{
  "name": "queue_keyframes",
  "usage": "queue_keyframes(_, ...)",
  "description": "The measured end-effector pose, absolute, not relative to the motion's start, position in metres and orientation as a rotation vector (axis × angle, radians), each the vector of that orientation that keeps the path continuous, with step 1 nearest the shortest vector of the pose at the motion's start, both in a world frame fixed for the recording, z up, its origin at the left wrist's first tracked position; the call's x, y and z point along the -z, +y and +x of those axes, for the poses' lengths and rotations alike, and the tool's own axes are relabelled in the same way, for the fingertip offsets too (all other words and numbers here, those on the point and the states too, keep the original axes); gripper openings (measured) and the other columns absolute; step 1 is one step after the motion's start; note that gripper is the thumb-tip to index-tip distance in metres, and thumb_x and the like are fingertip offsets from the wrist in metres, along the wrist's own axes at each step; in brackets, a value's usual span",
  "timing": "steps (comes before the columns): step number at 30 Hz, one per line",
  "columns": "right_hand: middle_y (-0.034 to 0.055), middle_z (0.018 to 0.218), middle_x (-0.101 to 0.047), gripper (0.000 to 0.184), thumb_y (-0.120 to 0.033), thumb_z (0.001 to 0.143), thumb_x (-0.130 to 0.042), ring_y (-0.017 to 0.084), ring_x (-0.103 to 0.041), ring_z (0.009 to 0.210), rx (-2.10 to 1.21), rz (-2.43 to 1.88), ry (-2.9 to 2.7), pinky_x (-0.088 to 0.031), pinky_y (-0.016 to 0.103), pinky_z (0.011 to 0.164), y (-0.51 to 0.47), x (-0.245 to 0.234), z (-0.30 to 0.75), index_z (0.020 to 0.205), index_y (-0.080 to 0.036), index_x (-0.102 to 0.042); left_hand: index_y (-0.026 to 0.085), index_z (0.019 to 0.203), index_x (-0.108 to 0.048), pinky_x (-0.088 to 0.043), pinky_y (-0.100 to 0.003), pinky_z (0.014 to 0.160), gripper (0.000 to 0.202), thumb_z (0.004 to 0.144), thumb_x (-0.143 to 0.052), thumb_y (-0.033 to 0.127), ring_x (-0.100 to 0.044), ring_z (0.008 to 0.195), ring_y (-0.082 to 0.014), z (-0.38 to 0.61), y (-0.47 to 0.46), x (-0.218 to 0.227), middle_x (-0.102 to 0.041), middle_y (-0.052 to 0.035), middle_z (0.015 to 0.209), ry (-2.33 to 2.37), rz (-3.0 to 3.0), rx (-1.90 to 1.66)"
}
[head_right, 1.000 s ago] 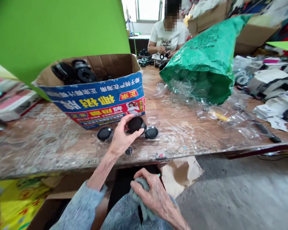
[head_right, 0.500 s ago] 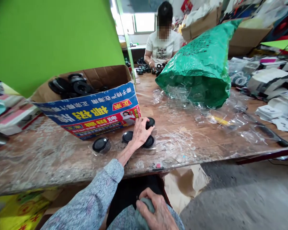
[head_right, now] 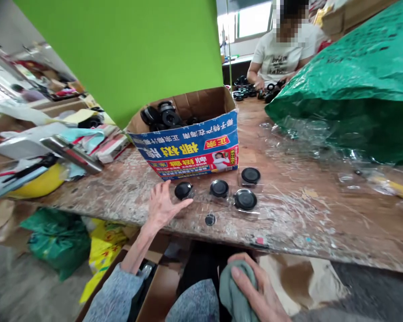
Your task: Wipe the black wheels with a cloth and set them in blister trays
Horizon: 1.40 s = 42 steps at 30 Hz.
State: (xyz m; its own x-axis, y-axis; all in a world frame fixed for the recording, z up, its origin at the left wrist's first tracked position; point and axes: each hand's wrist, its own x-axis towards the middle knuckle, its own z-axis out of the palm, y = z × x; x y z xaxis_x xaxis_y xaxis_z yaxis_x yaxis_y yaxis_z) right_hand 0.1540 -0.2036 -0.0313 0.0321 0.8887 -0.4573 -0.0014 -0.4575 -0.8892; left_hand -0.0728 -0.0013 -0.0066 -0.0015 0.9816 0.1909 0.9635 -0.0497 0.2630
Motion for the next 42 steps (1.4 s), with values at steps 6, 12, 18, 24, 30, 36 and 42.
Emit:
queue_keyframes(6,0.0033,0.100,-0.069,0.036,-0.049,0.084,-0.059,0.022,-0.064,0.093,-1.191,-1.514,-1.146,-0.050,0.032,0.085,-0.127,0.000,0.132,0.109,-0.023,-0.062,0.019,0.119,-0.046,-0.045,-0.044,0.099,0.069,0.063,-0.077,0.042,-0.054,0.114,-0.0264,-0.095,-0.001,0.055,-0.055,-0.0094,0.118,1.694,1.966,-0.849)
queue_keyframes(12,0.0139,0.140,-0.053,0.042,-0.019,0.089,-0.046,0.029,-0.043,0.133,-0.684,-1.350,-1.756,-0.034,0.052,0.110,-0.047,0.008,0.049,0.130,-0.015,-0.053,0.022,0.117,-0.046,-0.050,-0.038,0.091,0.048,0.074,-0.066,0.026,-0.061,0.102,-0.0219,-0.089,-0.038,0.046,-0.060,-0.0079,0.111,1.500,1.941,-0.979)
queue_keyframes(18,0.0129,0.131,-0.059,0.046,-0.006,0.082,-0.039,0.026,-0.048,0.125,-0.807,-1.330,-1.906,-0.038,0.049,0.106,-0.090,0.030,0.027,0.123,-0.015,-0.057,0.022,0.124,-0.044,-0.049,-0.040,0.094,0.038,0.086,-0.050,0.028,-0.058,0.107,-0.0219,-0.106,-0.038,0.067,-0.059,-0.0090,0.114,1.564,1.929,-1.045)
queue_keyframes(24,0.0005,0.074,-0.065,0.028,-0.036,0.093,-0.045,0.016,-0.060,0.067,-1.166,-1.548,-1.288,-0.049,0.025,0.059,-0.124,-0.004,0.108,0.102,-0.019,-0.065,0.015,0.137,-0.037,-0.037,-0.055,0.105,0.091,0.065,-0.077,0.053,-0.043,0.123,-0.0354,-0.085,-0.022,0.037,-0.047,-0.0187,0.131,1.763,2.260,-0.889)
queue_keyframes(30,0.0098,0.106,-0.068,0.036,-0.032,0.092,-0.043,0.023,-0.063,0.092,-0.461,-1.715,-1.366,-0.051,0.037,0.085,-0.051,-0.006,0.141,0.122,-0.017,-0.058,0.009,0.138,-0.037,-0.038,-0.050,0.107,0.084,0.070,-0.075,0.040,-0.040,0.127,-0.0341,0.004,-0.002,0.043,-0.044,-0.0209,0.140,1.256,2.347,-0.678)
queue_keyframes(36,0.0172,0.120,-0.063,0.040,-0.014,0.087,-0.036,0.029,-0.053,0.118,-0.483,-1.728,-1.753,-0.036,0.051,0.107,-0.023,0.038,0.111,0.120,-0.013,-0.058,0.013,0.133,-0.045,-0.039,-0.048,0.109,0.053,0.080,-0.050,0.015,-0.046,0.127,-0.0266,0.002,0.022,0.071,-0.049,-0.0177,0.137,1.289,2.230,-0.686)
queue_keyframes(42,0.0089,0.102,-0.070,0.038,-0.037,0.092,-0.036,0.024,-0.064,0.094,-0.868,-1.594,-1.457,-0.052,0.039,0.088,-0.081,0.010,0.122,0.112,-0.018,-0.062,0.010,0.141,-0.040,-0.036,-0.056,0.111,0.062,0.081,-0.051,0.020,-0.032,0.142,-0.0344,-0.009,-0.001,0.047,-0.035,-0.0245,0.151,1.430,2.242,-0.643)
